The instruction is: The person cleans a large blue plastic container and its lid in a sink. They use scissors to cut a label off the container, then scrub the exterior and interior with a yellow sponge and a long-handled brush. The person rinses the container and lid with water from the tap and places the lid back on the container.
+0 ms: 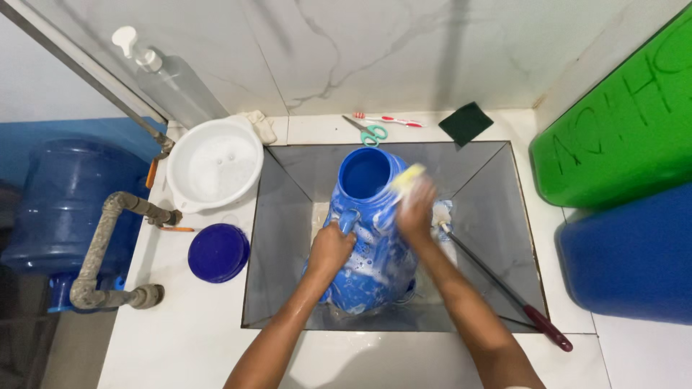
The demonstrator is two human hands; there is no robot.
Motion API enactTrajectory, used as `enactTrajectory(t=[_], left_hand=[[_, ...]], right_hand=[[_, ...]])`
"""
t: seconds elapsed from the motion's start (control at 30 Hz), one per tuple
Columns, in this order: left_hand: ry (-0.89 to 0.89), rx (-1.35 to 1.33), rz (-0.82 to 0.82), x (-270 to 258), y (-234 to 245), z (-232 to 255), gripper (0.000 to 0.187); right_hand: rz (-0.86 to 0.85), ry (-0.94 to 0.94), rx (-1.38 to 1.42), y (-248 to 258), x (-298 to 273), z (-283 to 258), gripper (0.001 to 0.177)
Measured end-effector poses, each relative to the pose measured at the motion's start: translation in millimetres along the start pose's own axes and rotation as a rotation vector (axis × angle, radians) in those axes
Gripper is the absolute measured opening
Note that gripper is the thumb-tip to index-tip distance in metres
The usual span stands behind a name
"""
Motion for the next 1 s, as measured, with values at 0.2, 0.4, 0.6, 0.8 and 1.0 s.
enactTrajectory(t=[0.2, 0.4, 0.6, 0.8, 1.0], left_hand=[[0.022, -0.049, 0.084, 6.8, 0.2, -18.3, 0.037], [0.150, -0.064, 0.081, 13.0, -3.2, -68.2, 0.032], [0.335, -0.246, 0.070, 42.2, 18.7, -137.5, 0.027], [0.320, -0.459, 0.006, 33.2, 11.6, -148.9, 0.017], [0.406, -0.409, 0.056, 44.2, 15.8, -176.3, 0.011]], right_hand=[[0.059, 0.048, -0.048, -20.4, 18.0, -44.1, 0.066], [-0.193, -0.278, 0.297, -89.7, 18.0, 11.1, 0.050], [-0.397, -0.237, 0.377, -64.7, -121.0, -64.2, 0.045], [-0.146, -0.042, 0.510, -118.8, -30.4, -63.3, 0.047], [-0.293, -0.412, -0.050, -84.0, -140.1, 48.7, 0.055]])
Point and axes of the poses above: each hand's wrist, its own x-axis towards the middle knuckle, its own y-axis out of the back of the hand, z = x × y, the point moved 7 cm from there along x, towards the middle knuckle, and after that the axes turned 2 degrees about y, right-handed, at the moved point
